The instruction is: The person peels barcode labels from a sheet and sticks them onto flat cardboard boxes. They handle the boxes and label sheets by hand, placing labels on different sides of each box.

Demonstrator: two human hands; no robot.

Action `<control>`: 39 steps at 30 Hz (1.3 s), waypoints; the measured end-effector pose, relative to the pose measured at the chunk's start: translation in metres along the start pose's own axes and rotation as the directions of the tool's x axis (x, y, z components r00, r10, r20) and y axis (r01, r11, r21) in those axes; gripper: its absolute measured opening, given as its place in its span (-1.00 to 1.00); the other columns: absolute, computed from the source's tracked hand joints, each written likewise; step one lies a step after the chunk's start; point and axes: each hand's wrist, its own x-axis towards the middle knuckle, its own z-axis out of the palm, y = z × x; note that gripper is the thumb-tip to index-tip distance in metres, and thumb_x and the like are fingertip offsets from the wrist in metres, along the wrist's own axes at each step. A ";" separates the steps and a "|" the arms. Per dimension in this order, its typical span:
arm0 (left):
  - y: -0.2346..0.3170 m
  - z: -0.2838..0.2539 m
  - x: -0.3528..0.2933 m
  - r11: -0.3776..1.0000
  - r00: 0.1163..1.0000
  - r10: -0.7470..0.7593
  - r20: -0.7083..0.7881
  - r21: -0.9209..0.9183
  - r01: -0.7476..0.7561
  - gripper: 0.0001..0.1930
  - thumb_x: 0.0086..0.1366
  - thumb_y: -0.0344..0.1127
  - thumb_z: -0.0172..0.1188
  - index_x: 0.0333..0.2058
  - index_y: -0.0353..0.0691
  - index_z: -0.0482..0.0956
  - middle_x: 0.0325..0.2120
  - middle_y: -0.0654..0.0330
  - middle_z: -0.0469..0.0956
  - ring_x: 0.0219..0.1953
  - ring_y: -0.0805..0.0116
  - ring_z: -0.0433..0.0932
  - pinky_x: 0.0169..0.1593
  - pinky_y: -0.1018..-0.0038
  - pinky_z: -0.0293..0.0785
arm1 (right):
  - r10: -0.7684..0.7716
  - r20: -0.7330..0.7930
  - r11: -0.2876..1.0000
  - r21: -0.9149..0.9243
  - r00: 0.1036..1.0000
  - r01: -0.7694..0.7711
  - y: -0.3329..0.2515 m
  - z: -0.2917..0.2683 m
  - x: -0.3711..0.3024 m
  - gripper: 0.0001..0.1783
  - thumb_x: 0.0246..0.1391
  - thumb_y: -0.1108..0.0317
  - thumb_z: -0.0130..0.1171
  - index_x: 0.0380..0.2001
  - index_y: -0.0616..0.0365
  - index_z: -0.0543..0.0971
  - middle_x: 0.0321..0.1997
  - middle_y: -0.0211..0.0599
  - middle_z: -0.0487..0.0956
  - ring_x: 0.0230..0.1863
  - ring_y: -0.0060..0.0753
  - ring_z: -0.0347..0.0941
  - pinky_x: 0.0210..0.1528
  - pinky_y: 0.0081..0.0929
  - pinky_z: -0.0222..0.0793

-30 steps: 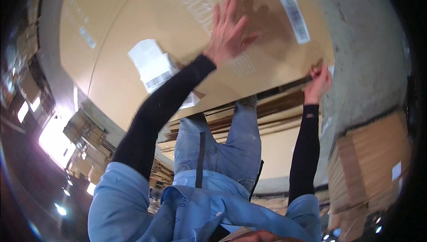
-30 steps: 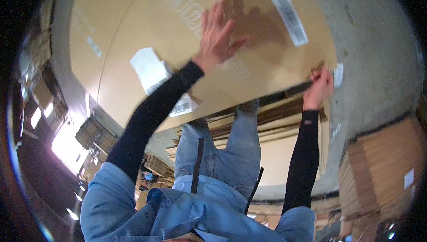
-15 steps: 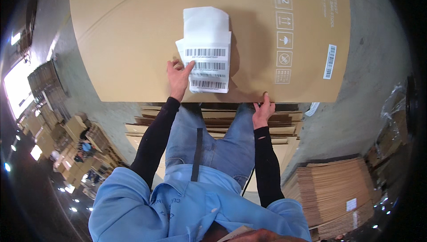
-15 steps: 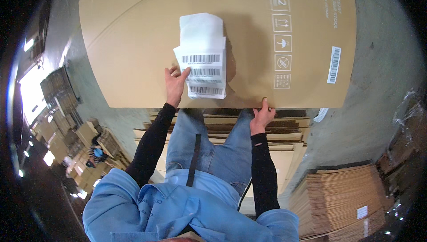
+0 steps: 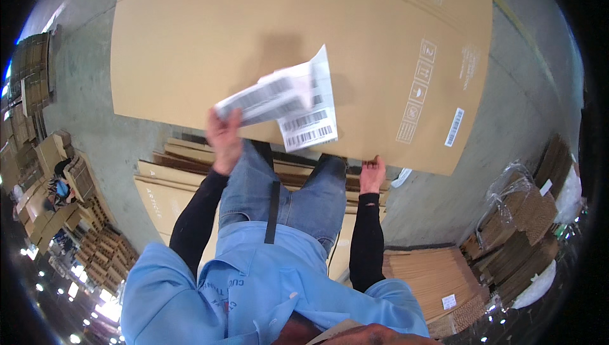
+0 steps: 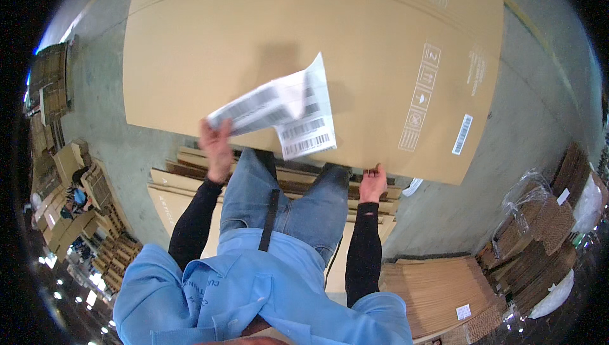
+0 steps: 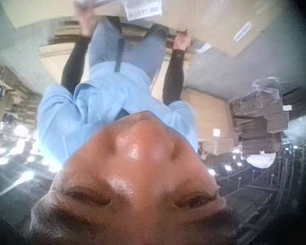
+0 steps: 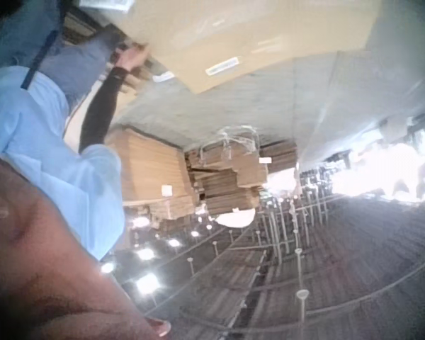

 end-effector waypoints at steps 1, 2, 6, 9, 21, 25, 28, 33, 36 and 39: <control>0.012 -0.028 0.006 0.996 0.986 0.019 -0.168 0.088 -0.004 -0.88 0.40 -0.51 0.19 -0.12 -0.21 0.53 -0.19 0.31 0.58 -0.17 0.57 0.52 -0.08 0.54 0.50 | -0.021 -0.019 1.000 -0.009 1.000 0.021 -0.001 0.002 -0.006 -0.82 0.25 0.26 0.19 -0.13 0.04 0.56 -0.12 -0.43 0.55 -0.02 -0.39 0.42 0.13 -0.21 0.33; 0.024 -0.059 0.011 0.993 0.960 0.078 -0.269 0.102 -0.052 -0.92 0.40 -0.50 0.19 -0.16 -0.24 0.54 -0.21 0.30 0.58 -0.17 0.57 0.51 -0.06 0.55 0.49 | -0.070 0.009 0.997 -0.019 0.998 0.070 -0.003 0.006 -0.015 -0.74 0.23 0.29 0.22 -0.05 0.03 0.48 -0.08 -0.42 0.52 -0.07 -0.40 0.41 0.04 -0.15 0.33; 0.051 -0.199 0.054 0.926 0.751 0.355 -0.557 0.317 -0.202 -0.85 0.45 -0.35 0.12 -0.32 -0.27 0.53 -0.38 0.33 0.49 -0.30 0.53 0.36 -0.18 0.53 0.34 | -0.352 -0.060 0.922 -0.193 0.934 0.335 -0.010 0.035 -0.055 -0.58 0.20 0.25 0.30 0.06 0.04 0.42 0.04 -0.35 0.51 0.03 -0.31 0.46 -0.13 -0.12 0.48; 0.066 -0.340 0.067 0.867 0.692 0.485 -0.535 0.400 -0.298 -0.79 0.48 -0.32 0.04 -0.30 -0.33 0.53 -0.37 0.30 0.48 -0.28 0.47 0.36 -0.17 0.50 0.34 | -0.479 -0.058 0.864 -0.206 0.876 0.459 -0.006 0.060 -0.104 -0.58 0.20 0.33 0.30 0.08 0.03 0.41 0.06 -0.35 0.53 -0.04 -0.34 0.51 -0.20 -0.27 0.52; -0.174 -0.334 0.026 0.926 0.606 -0.266 -0.750 -0.023 0.377 -0.74 0.38 -0.32 0.09 -0.10 -0.40 0.56 -0.25 0.04 0.64 -0.17 0.12 0.62 0.02 0.22 0.52 | -0.290 0.160 0.910 -0.259 0.943 0.324 -0.059 0.076 -0.316 -0.79 0.26 0.34 0.22 -0.08 0.11 0.58 -0.18 -0.42 0.62 -0.23 -0.50 0.55 -0.29 -0.45 0.54; -0.165 -0.201 0.039 0.777 0.676 -0.620 -0.398 -0.188 0.601 -0.75 0.38 -0.28 0.11 -0.11 -0.36 0.56 -0.27 0.08 0.63 -0.18 0.16 0.61 0.03 0.21 0.52 | -0.275 0.216 0.865 -0.370 0.937 0.339 -0.080 0.051 -0.351 -0.76 0.25 0.32 0.22 -0.06 0.17 0.57 -0.11 -0.31 0.61 -0.15 -0.41 0.55 -0.13 -0.39 0.54; -0.133 -0.138 0.054 0.716 0.681 -0.697 -0.223 -0.251 0.651 -0.75 0.38 -0.25 0.13 -0.12 -0.32 0.56 -0.29 0.11 0.61 -0.19 0.19 0.60 0.03 0.20 0.51 | -0.675 0.260 0.411 -0.645 0.691 0.644 -0.075 0.054 -0.368 -0.47 0.18 0.32 0.30 0.16 0.28 0.43 0.13 -0.15 0.49 0.16 -0.22 0.39 0.22 -0.14 0.31; -0.085 -0.068 0.089 0.624 0.687 -0.726 -0.030 -0.448 0.640 -0.76 0.37 -0.21 0.16 -0.14 -0.27 0.56 -0.31 0.15 0.60 -0.20 0.24 0.58 0.04 0.19 0.51 | -0.103 0.934 -0.710 -0.310 0.342 0.632 -0.024 0.135 -0.413 0.02 -0.16 0.31 0.47 0.36 0.34 0.21 0.36 0.15 0.24 0.43 0.11 0.09 0.46 0.04 -0.10; -0.044 -0.039 0.117 0.502 0.709 -0.700 0.084 -0.648 0.573 -0.76 0.37 -0.18 0.17 -0.15 -0.24 0.55 -0.33 0.18 0.58 -0.20 0.27 0.57 0.05 0.19 0.50 | 0.264 0.941 -0.756 0.067 0.210 0.651 0.016 0.211 -0.439 -0.11 -0.17 0.40 0.36 0.30 0.26 0.29 0.30 0.14 0.31 0.39 0.15 0.14 0.40 0.05 0.01; 0.016 -0.014 0.151 0.319 0.758 -0.630 0.170 -0.833 0.452 -0.76 0.37 -0.16 0.19 -0.16 -0.20 0.55 -0.35 0.21 0.57 -0.21 0.30 0.56 0.06 0.18 0.50 | 0.375 0.926 -0.723 0.267 0.038 0.637 0.011 0.287 -0.462 -0.21 -0.16 0.51 0.25 0.27 0.19 0.35 0.32 0.00 0.35 0.30 0.02 0.33 0.29 -0.09 0.27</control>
